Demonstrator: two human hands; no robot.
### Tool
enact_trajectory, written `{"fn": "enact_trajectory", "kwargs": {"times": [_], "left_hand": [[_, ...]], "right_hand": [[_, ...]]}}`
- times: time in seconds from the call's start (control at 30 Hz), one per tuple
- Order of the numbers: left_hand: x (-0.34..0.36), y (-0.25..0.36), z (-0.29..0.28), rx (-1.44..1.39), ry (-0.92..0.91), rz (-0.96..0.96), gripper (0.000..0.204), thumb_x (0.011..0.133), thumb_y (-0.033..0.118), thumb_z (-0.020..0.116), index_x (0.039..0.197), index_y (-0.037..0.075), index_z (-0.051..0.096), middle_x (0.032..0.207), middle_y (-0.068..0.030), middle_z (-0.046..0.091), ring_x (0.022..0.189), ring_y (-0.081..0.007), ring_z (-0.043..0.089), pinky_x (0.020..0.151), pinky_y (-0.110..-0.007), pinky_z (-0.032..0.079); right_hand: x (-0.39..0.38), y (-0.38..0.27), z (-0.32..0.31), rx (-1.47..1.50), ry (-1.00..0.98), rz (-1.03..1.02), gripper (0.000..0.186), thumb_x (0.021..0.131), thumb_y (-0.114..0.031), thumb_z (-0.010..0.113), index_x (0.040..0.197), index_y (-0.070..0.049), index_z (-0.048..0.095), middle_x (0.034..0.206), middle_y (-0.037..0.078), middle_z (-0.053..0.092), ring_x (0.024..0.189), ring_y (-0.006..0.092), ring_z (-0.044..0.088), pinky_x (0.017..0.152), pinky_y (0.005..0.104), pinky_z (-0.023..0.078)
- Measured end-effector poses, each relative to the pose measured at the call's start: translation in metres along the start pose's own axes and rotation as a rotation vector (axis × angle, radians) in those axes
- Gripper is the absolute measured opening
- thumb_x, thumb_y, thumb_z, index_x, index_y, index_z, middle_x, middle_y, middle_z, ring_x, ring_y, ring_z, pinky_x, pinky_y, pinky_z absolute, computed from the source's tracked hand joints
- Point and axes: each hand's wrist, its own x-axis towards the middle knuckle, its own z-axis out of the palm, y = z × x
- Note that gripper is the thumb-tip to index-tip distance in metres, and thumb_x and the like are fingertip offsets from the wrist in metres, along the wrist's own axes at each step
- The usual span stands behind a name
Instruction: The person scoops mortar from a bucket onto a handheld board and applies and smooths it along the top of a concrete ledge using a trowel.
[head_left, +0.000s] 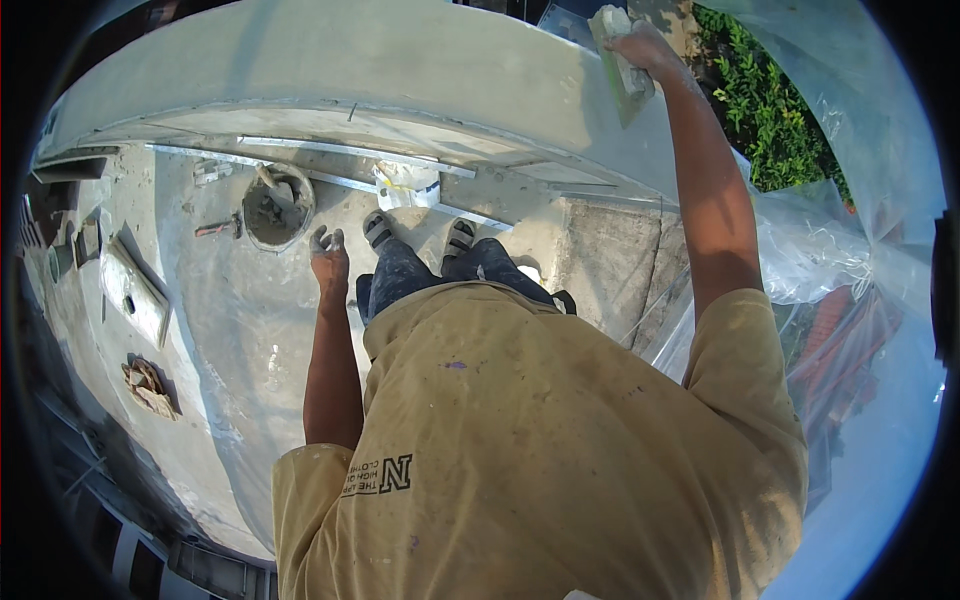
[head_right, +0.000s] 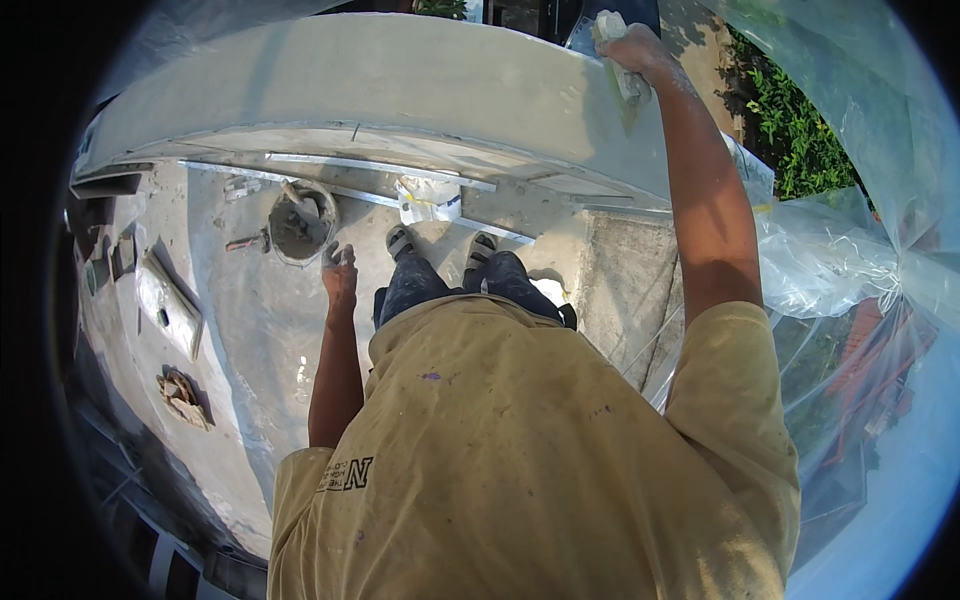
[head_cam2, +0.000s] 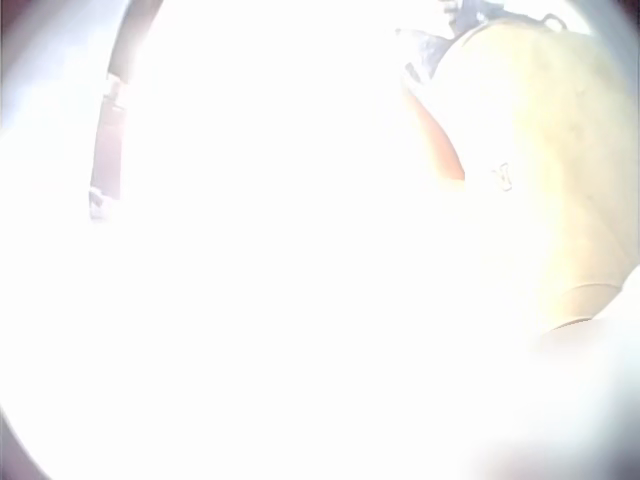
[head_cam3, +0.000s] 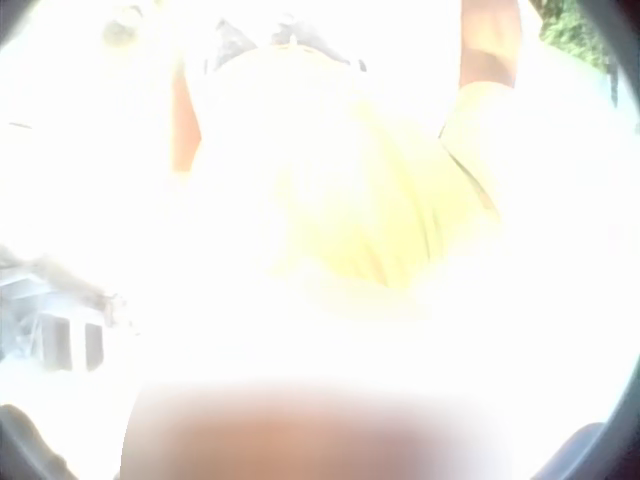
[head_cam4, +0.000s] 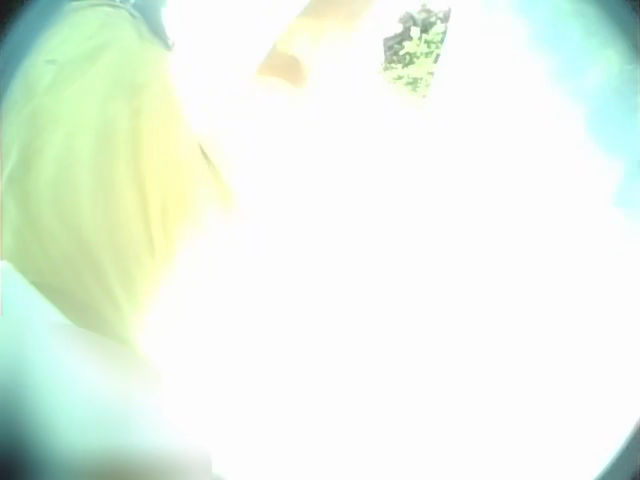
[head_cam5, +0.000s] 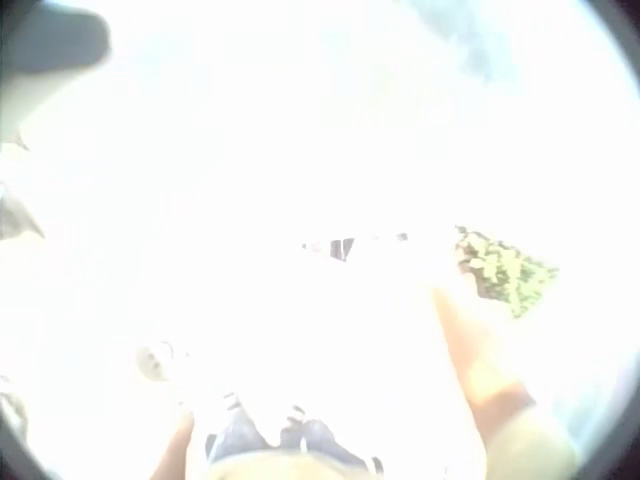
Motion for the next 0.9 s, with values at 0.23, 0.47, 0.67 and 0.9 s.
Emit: {"fn": "enact_trajectory", "kwargs": {"times": [0.23,0.47,0.67,0.9], "left_hand": [[-0.025,-0.075,-0.048,-0.078,0.016,-0.229,0.045,0.086,0.024,0.067,0.124,0.008,0.046,0.082,-0.0017,0.059,0.062,-0.0071,0.051,0.05,-0.025,0.038],[-0.05,-0.083,-0.051,-0.074,0.021,-0.542,0.042,0.087,0.022,0.066,0.123,0.013,0.047,0.084,-0.0011,0.06,0.065,-0.0123,0.057,0.051,-0.027,0.041],[-0.044,-0.056,-0.041,-0.082,-0.08,-0.508,0.044,0.088,0.023,0.064,0.126,0.012,0.046,0.097,-0.0048,0.062,0.078,-0.0164,0.061,0.058,-0.029,0.044],[-0.011,-0.004,-0.038,-0.152,-0.134,-0.397,0.042,0.087,0.021,0.065,0.124,0.008,0.048,0.093,-0.0063,0.063,0.074,-0.0156,0.061,0.052,-0.026,0.043]], "right_hand": [[-0.045,0.039,0.043,-0.468,0.066,-0.218,0.061,0.075,-0.025,0.068,0.129,-0.006,0.047,0.11,0.022,0.063,0.105,0.0346,0.06,0.094,0.0419,0.045],[-0.132,0.065,0.041,-0.36,0.122,-0.094,0.056,0.075,-0.025,0.066,0.123,-0.001,0.051,0.105,0.023,0.064,0.101,0.0373,0.061,0.09,0.0425,0.047],[-0.054,0.133,0.016,-0.226,0.187,0.324,0.053,0.076,-0.036,0.065,0.113,0.002,0.059,0.111,0.023,0.062,0.105,0.0354,0.06,0.092,0.0409,0.046],[-0.064,-0.075,0.094,-0.293,0.064,-0.09,0.047,0.073,-0.029,0.066,0.111,-0.001,0.061,0.11,0.019,0.064,0.106,0.0334,0.061,0.091,0.0416,0.047]]}}
